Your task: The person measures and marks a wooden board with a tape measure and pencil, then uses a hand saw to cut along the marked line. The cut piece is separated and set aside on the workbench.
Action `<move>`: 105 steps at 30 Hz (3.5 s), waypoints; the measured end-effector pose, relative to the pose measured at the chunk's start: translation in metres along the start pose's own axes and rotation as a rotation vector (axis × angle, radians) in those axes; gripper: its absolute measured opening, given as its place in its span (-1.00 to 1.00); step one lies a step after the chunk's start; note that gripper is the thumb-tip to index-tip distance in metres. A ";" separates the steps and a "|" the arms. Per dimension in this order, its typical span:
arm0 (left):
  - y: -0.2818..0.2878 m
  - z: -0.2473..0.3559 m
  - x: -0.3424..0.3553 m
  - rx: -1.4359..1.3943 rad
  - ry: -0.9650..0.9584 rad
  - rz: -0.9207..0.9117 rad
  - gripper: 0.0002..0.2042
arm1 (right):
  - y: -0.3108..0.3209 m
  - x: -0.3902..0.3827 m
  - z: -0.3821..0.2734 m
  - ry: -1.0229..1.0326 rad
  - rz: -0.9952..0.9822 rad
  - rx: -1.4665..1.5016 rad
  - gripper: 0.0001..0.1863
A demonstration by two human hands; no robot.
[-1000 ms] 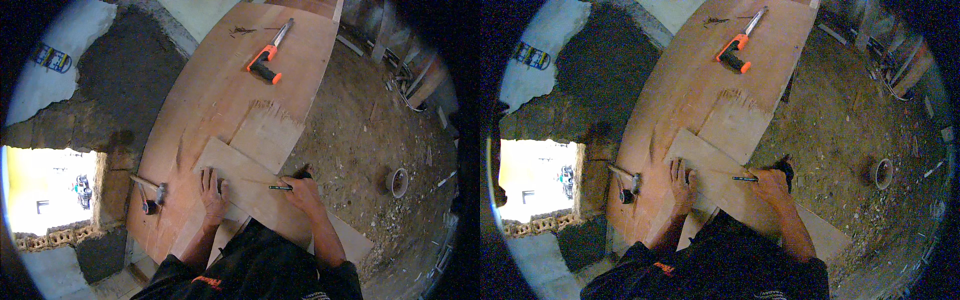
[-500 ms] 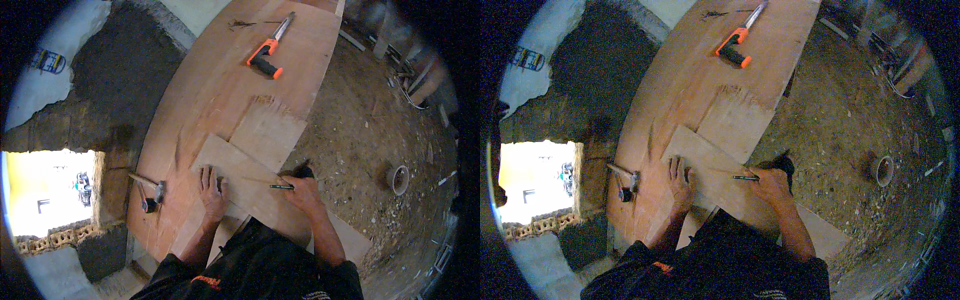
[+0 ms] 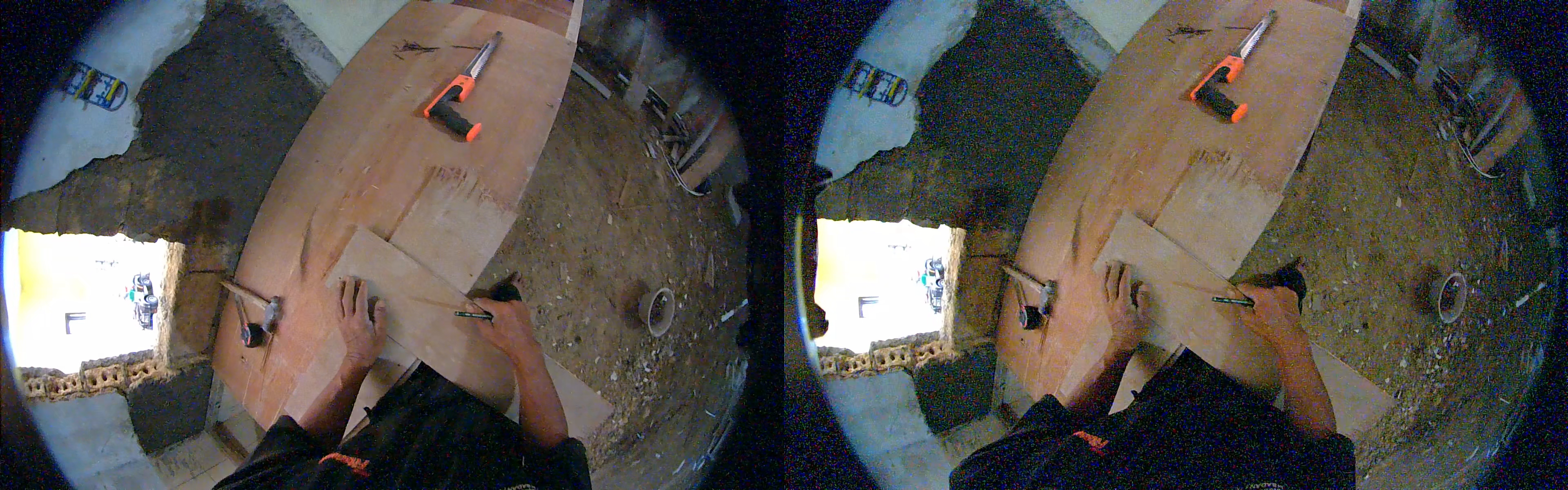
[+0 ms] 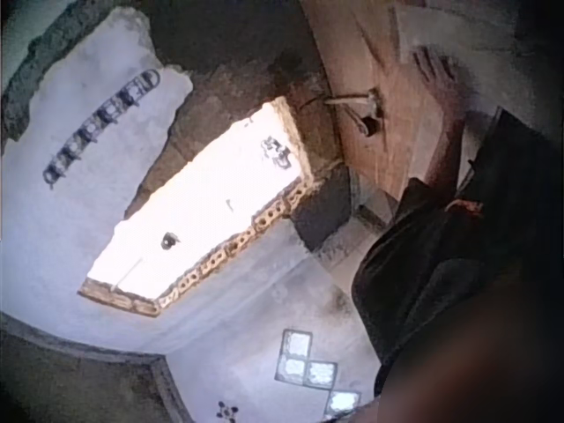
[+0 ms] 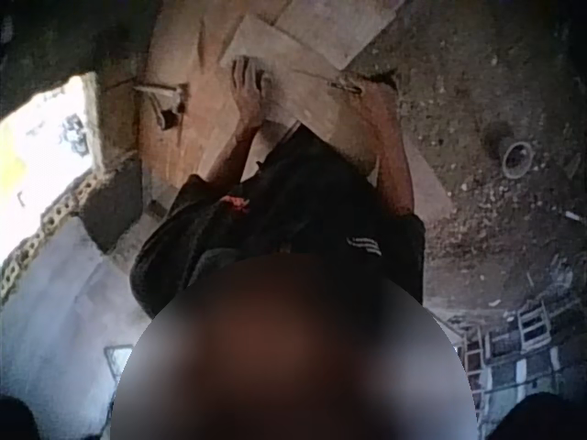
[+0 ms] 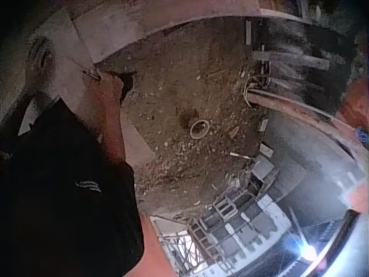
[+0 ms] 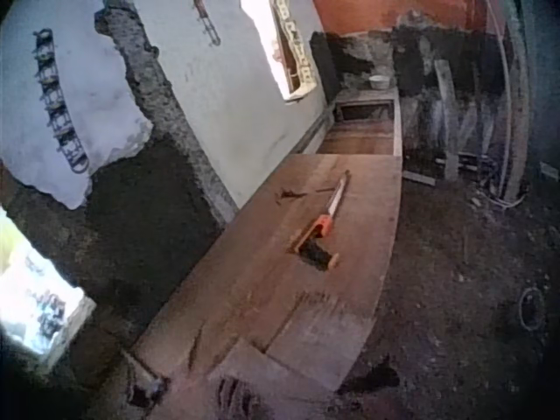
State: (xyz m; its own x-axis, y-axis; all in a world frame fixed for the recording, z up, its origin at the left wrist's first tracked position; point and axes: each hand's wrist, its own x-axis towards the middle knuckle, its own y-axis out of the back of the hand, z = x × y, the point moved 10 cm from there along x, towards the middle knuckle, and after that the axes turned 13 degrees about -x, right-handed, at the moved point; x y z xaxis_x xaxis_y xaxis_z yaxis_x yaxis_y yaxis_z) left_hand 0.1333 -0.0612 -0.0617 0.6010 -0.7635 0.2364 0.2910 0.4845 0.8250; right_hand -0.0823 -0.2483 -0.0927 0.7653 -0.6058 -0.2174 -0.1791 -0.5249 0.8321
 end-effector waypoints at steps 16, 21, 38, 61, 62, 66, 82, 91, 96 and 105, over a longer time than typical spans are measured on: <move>0.001 0.001 0.002 -0.059 0.042 0.011 -0.55 | 0.004 -0.001 -0.001 -0.025 -0.022 0.019 -0.70; 0.000 0.004 0.002 0.000 0.031 0.000 -0.55 | 0.005 -0.001 -0.001 -0.016 -0.016 -0.012 -0.71; 0.002 0.009 0.005 0.009 0.002 0.025 -0.54 | 0.005 -0.001 0.001 -0.033 0.003 -0.028 -0.72; -0.001 0.004 0.004 -0.006 0.030 0.015 -0.54 | 0.002 0.000 0.001 -0.035 -0.030 -0.056 -0.73; -0.001 0.005 0.004 -0.010 0.025 0.015 -0.54 | 0.000 0.000 0.003 -0.043 -0.038 -0.021 -0.73; 0.000 0.005 0.004 -0.002 0.016 0.018 -0.55 | -0.002 0.000 0.006 -0.068 -0.021 0.022 -0.70; 0.003 0.011 0.007 0.038 -0.004 -0.027 -0.35 | 0.007 0.001 0.005 -0.057 0.059 -0.085 -0.72; 0.010 0.022 0.017 0.095 0.071 -0.123 -0.23 | 0.064 0.041 -0.008 -0.213 0.486 0.533 -0.64; 0.003 0.015 0.022 0.109 0.143 -0.220 -0.20 | 0.009 0.108 -0.064 -0.059 0.076 0.853 -0.66; -0.001 0.014 0.023 0.112 0.119 -0.237 -0.22 | -0.007 0.122 -0.097 0.187 0.102 0.728 -0.73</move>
State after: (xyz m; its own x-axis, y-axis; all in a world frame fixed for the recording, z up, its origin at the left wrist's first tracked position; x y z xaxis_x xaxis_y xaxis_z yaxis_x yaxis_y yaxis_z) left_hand 0.1362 -0.0850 -0.0499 0.6112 -0.7911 -0.0258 0.3532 0.2434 0.9033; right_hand 0.0722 -0.2610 -0.0757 0.8037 -0.5950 -0.0132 -0.5679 -0.7733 0.2820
